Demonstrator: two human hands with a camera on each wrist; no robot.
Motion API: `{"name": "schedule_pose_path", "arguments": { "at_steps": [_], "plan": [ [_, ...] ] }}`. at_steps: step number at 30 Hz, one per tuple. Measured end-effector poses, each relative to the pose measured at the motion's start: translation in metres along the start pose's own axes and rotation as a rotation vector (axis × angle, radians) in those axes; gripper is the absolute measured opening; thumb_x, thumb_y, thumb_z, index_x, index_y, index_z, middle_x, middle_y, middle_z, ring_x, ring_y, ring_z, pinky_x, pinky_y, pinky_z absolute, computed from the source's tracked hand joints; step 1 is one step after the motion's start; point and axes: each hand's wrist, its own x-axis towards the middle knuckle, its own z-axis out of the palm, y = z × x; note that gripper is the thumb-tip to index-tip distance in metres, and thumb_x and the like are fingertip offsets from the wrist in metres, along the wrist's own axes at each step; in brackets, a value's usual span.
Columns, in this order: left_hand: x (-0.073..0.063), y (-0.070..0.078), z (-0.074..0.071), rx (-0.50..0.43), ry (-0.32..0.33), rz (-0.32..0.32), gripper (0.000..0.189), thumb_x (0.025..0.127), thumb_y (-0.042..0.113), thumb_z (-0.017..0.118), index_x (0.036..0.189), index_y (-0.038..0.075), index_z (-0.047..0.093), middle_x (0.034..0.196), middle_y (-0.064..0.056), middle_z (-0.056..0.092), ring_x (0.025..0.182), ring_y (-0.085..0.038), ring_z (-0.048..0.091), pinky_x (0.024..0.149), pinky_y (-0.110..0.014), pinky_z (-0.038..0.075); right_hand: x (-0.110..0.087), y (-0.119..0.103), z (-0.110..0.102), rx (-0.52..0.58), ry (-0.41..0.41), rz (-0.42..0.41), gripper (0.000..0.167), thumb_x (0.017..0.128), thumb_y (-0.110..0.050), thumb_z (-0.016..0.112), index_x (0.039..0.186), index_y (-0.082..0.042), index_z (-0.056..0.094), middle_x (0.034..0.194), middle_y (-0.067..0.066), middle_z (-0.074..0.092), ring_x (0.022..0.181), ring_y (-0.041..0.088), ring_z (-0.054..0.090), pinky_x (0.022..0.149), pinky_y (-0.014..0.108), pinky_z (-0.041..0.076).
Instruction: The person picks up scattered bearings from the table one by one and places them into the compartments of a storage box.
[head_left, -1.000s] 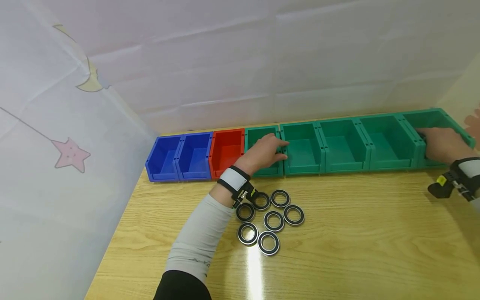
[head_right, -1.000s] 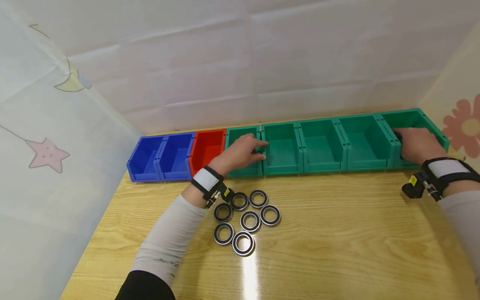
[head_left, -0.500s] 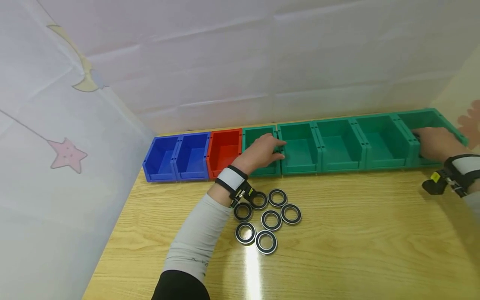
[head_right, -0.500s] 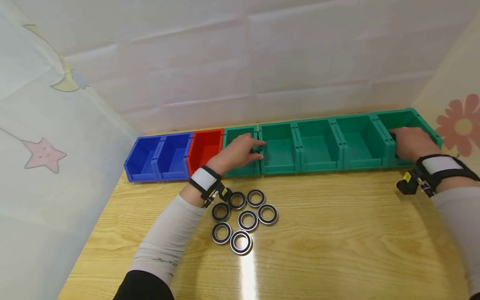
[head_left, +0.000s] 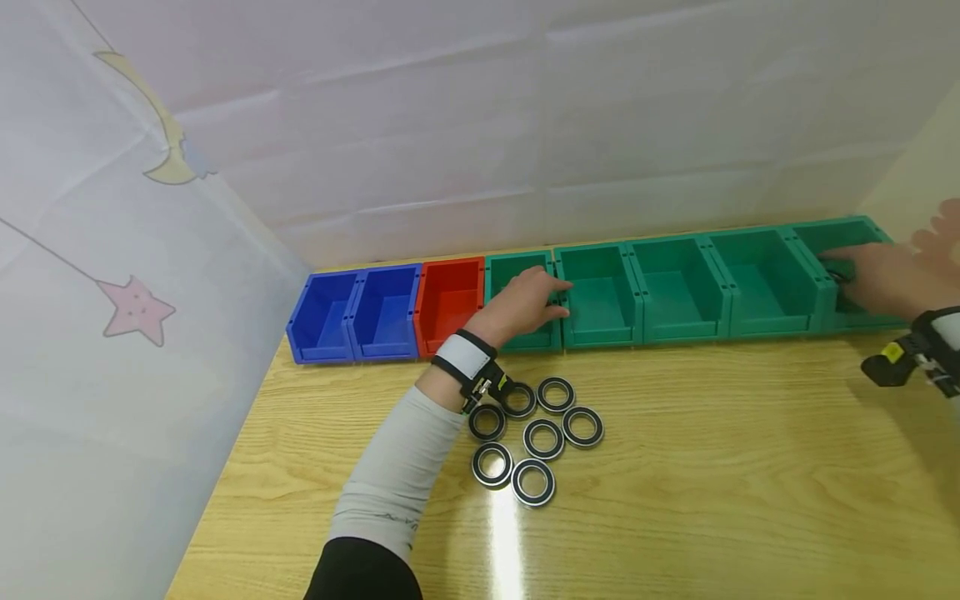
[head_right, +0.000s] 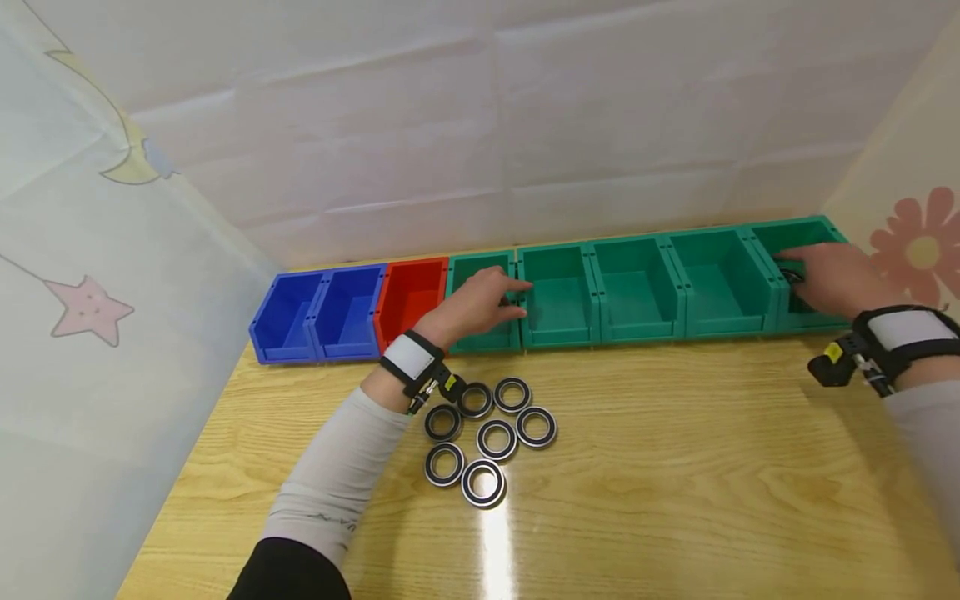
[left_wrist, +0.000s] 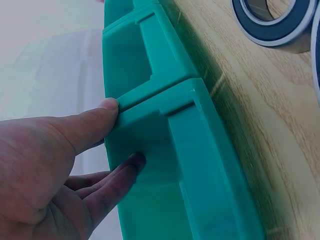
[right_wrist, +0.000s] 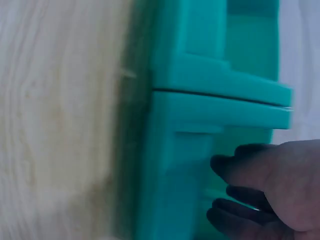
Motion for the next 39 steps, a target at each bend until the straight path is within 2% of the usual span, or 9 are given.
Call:
{"name": "schedule_pose_path", "arguments": {
  "at_steps": [3, 5, 7, 10, 14, 17, 21, 27, 39],
  "plan": [
    [0.001, 0.000, 0.000, -0.004, -0.001, 0.002, 0.050, 0.098, 0.033, 0.060, 0.144, 0.015, 0.053, 0.128, -0.006, 0.062, 0.116, -0.019, 0.054, 0.094, -0.029, 0.048, -0.005, -0.007, -0.011, -0.007, 0.100, 0.006, 0.039, 0.087, 0.007, 0.058, 0.122, 0.020, 0.048, 0.053, 0.014, 0.050, 0.046, 0.025, 0.042, 0.050, 0.039, 0.033],
    [0.002, 0.000, 0.000, -0.010, -0.001, 0.004, 0.050, 0.098, 0.032, 0.060, 0.144, 0.015, 0.053, 0.129, -0.006, 0.062, 0.117, -0.020, 0.054, 0.094, -0.030, 0.048, -0.008, -0.011, -0.019, -0.063, 0.156, 0.036, 0.041, 0.086, 0.005, 0.063, 0.121, 0.019, 0.049, 0.054, 0.017, 0.051, 0.052, 0.033, 0.047, 0.062, 0.051, 0.043],
    [0.002, 0.000, 0.000, -0.015, 0.000, 0.005, 0.050, 0.098, 0.032, 0.060, 0.144, 0.014, 0.053, 0.130, -0.006, 0.062, 0.118, -0.020, 0.054, 0.095, -0.030, 0.048, -0.008, -0.014, -0.025, -0.108, 0.206, 0.067, 0.043, 0.085, 0.002, 0.066, 0.122, 0.016, 0.050, 0.064, 0.027, 0.055, 0.064, 0.044, 0.051, 0.082, 0.064, 0.042],
    [0.003, -0.001, -0.001, -0.023, -0.001, 0.006, 0.050, 0.098, 0.031, 0.061, 0.144, 0.014, 0.053, 0.127, -0.006, 0.063, 0.117, -0.020, 0.054, 0.092, -0.029, 0.048, -0.008, -0.018, -0.026, -0.111, 0.240, 0.093, 0.048, 0.102, -0.027, 0.056, 0.134, 0.008, 0.049, 0.094, 0.037, 0.059, 0.092, 0.055, 0.051, 0.103, 0.072, 0.027],
    [0.003, -0.002, -0.002, -0.026, -0.002, 0.008, 0.049, 0.098, 0.031, 0.061, 0.144, 0.015, 0.053, 0.121, -0.005, 0.065, 0.113, -0.019, 0.055, 0.088, -0.027, 0.047, -0.012, -0.047, -0.043, -0.008, 0.202, 0.024, 0.057, 0.104, -0.038, 0.049, 0.142, 0.005, 0.045, 0.118, 0.040, 0.053, 0.101, 0.056, 0.051, 0.084, 0.065, 0.042],
    [0.002, -0.003, -0.002, -0.034, 0.004, 0.013, 0.049, 0.098, 0.030, 0.062, 0.144, 0.014, 0.053, 0.115, -0.005, 0.066, 0.107, -0.017, 0.054, 0.084, -0.026, 0.046, -0.018, -0.088, -0.066, 0.018, 0.198, -0.057, 0.050, 0.093, -0.015, 0.067, 0.135, 0.007, 0.052, 0.120, 0.040, 0.055, 0.094, 0.053, 0.057, 0.073, 0.061, 0.046],
    [0.001, -0.004, -0.003, -0.044, 0.010, 0.015, 0.049, 0.097, 0.029, 0.063, 0.143, 0.014, 0.054, 0.107, -0.005, 0.067, 0.098, -0.016, 0.053, 0.077, -0.024, 0.044, -0.025, -0.133, -0.074, 0.050, 0.274, -0.165, 0.048, 0.087, -0.011, 0.074, 0.129, 0.007, 0.057, 0.121, 0.037, 0.057, 0.087, 0.047, 0.061, 0.073, 0.059, 0.047],
    [0.000, -0.004, -0.005, -0.045, 0.006, 0.000, 0.049, 0.097, 0.030, 0.063, 0.143, 0.015, 0.055, 0.114, -0.005, 0.067, 0.097, -0.015, 0.052, 0.076, -0.024, 0.044, -0.038, -0.182, -0.069, 0.170, 0.347, -0.413, 0.053, 0.076, -0.009, 0.083, 0.125, -0.003, 0.064, 0.122, 0.023, 0.063, 0.100, 0.039, 0.064, 0.077, 0.055, 0.051],
    [-0.003, -0.002, -0.007, -0.047, -0.002, 0.007, 0.049, 0.098, 0.031, 0.062, 0.143, 0.014, 0.054, 0.109, -0.006, 0.066, 0.093, -0.016, 0.050, 0.071, -0.024, 0.040, -0.061, -0.248, -0.045, 0.238, 0.317, -0.782, 0.051, 0.074, -0.018, 0.086, 0.121, -0.011, 0.069, 0.119, 0.007, 0.067, 0.108, 0.026, 0.065, 0.082, 0.043, 0.057]
  ]
}}
